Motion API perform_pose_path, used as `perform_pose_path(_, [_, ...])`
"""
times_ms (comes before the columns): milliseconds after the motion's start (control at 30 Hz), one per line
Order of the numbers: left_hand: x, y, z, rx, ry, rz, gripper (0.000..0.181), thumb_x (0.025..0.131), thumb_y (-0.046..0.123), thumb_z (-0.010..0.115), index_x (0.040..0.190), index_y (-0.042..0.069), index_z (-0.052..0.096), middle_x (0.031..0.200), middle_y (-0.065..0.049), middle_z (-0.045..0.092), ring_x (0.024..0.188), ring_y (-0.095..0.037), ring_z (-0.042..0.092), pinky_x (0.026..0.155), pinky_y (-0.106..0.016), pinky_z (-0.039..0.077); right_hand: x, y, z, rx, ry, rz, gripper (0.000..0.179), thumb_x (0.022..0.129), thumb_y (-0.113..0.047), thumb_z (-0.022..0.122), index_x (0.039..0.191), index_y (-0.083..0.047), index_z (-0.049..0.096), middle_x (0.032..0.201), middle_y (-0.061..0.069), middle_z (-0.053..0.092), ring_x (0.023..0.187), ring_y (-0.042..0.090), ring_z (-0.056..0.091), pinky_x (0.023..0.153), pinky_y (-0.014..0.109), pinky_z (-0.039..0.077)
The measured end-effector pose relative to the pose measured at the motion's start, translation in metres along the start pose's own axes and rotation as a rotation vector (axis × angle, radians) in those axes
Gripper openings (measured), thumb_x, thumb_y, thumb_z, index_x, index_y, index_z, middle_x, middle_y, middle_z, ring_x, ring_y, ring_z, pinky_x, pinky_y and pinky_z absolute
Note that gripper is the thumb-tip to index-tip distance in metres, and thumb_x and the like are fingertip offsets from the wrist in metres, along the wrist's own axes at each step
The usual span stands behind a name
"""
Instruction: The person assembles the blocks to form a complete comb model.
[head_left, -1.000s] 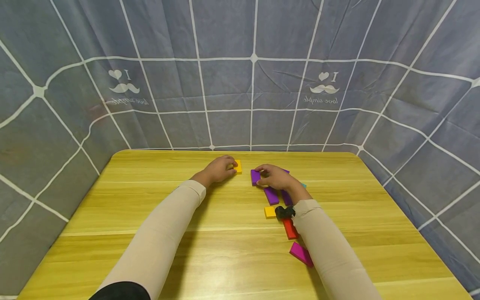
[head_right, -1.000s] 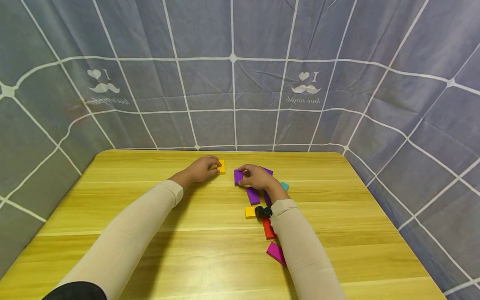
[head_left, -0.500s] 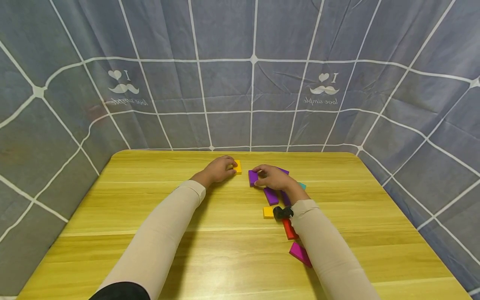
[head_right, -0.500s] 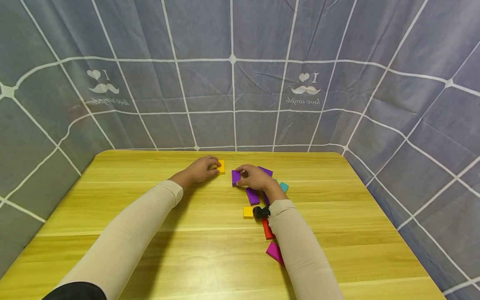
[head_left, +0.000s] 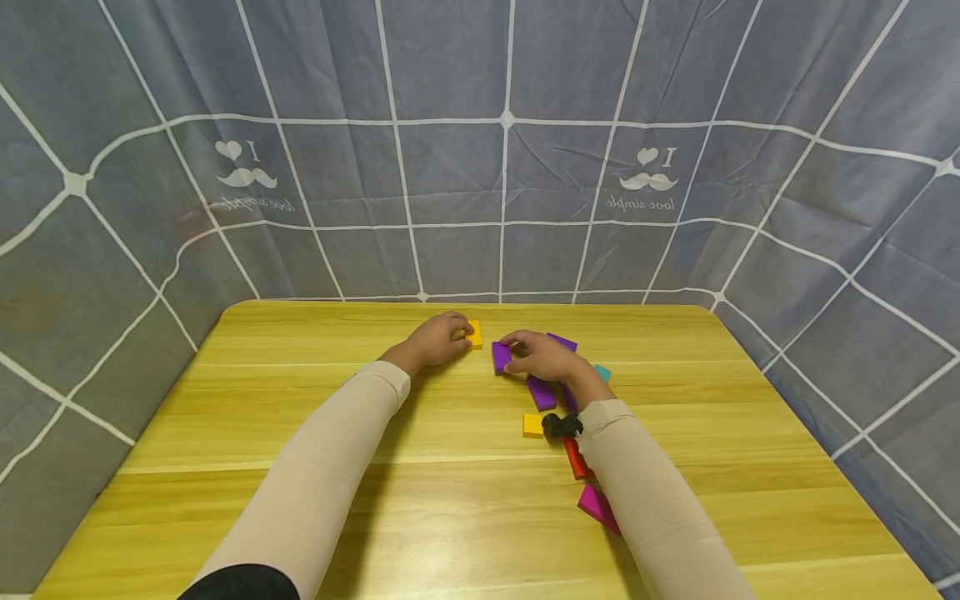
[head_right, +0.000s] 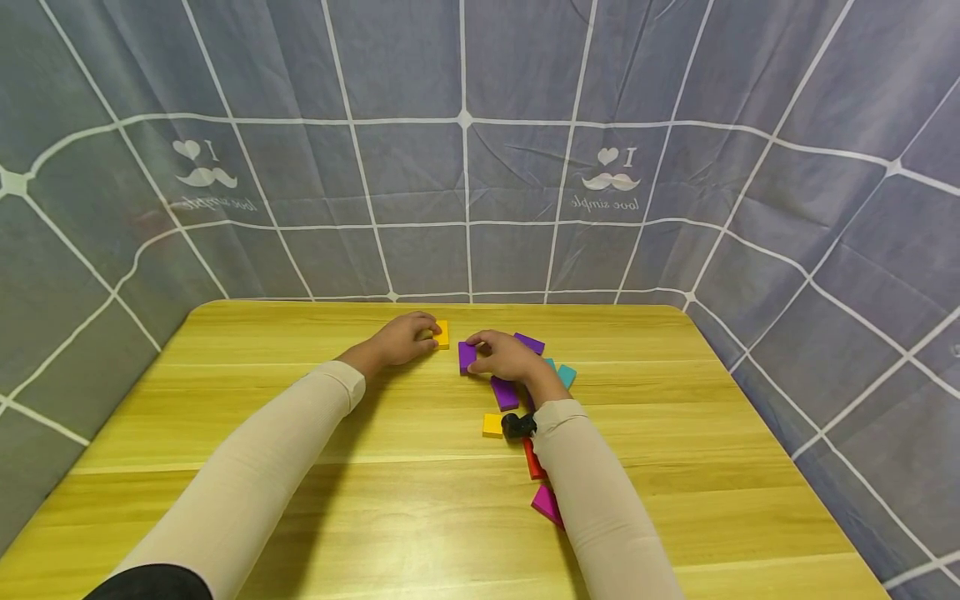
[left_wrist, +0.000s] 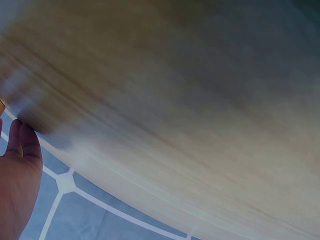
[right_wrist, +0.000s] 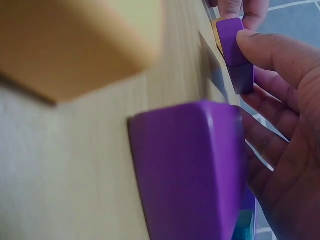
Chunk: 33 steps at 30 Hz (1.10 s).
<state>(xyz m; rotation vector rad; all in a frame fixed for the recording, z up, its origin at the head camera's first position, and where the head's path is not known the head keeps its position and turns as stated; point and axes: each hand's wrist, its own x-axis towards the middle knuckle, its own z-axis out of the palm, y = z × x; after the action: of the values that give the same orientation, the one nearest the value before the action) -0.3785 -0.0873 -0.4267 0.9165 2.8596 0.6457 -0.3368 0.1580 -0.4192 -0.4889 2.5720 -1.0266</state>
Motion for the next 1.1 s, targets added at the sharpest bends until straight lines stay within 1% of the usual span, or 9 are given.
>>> perform_pose_path(233, [0.0,-0.001,0.001,-0.004,0.002,-0.004,0.031,0.099,0.02,0.061,0.125,0.002,0.065,0.14,-0.017,0.053,0.132,-0.033,0.047,0.115,-0.041,0.032,0.001,-0.001,0.002,-0.024,-0.001,-0.014,0.049,0.094,-0.024,0.069,0.139,-0.015,0.055,0.139,0.017,0.055,0.129,0.033,0.05,0.106,0.046,0.042])
perform_pose_path(367, [0.0,-0.001,0.001,-0.009,0.007,-0.008,0.031,0.099,0.019,0.061,0.124,0.002,0.065,0.14,-0.017,0.053,0.133,-0.033,0.047,0.115,-0.042,0.031,0.002,-0.003,0.002,-0.011,-0.006,-0.009,0.049,0.093,-0.024,0.07,0.139,-0.015,0.055,0.139,0.016,0.055,0.129,0.033,0.051,0.106,0.045,0.042])
perform_pose_path(533, [0.0,0.0,0.002,-0.004,0.014,0.003,0.03,0.099,0.018,0.061,0.124,0.002,0.066,0.14,-0.018,0.053,0.133,-0.033,0.046,0.116,-0.042,0.03,0.002,-0.004,0.004,0.012,-0.015,-0.015,0.048,0.093,-0.022,0.07,0.139,-0.014,0.055,0.138,0.017,0.056,0.128,0.033,0.051,0.105,0.046,0.042])
perform_pose_path(767, [0.0,0.0,0.002,0.007,0.02,0.02,0.029,0.099,0.018,0.061,0.122,0.002,0.067,0.138,-0.018,0.055,0.133,-0.033,0.047,0.115,-0.042,0.031,0.004,-0.008,0.006,0.001,-0.031,-0.033,0.048,0.095,-0.02,0.068,0.14,-0.013,0.054,0.14,0.018,0.054,0.132,0.034,0.048,0.11,0.048,0.038])
perform_pose_path(1100, [-0.002,0.003,0.001,0.0,0.022,0.017,0.029,0.099,0.017,0.061,0.122,0.001,0.067,0.139,-0.019,0.054,0.134,-0.034,0.046,0.116,-0.042,0.03,0.006,-0.01,0.011,-0.005,-0.025,-0.018,0.048,0.094,-0.022,0.07,0.139,-0.015,0.056,0.14,0.016,0.055,0.132,0.033,0.048,0.109,0.049,0.039])
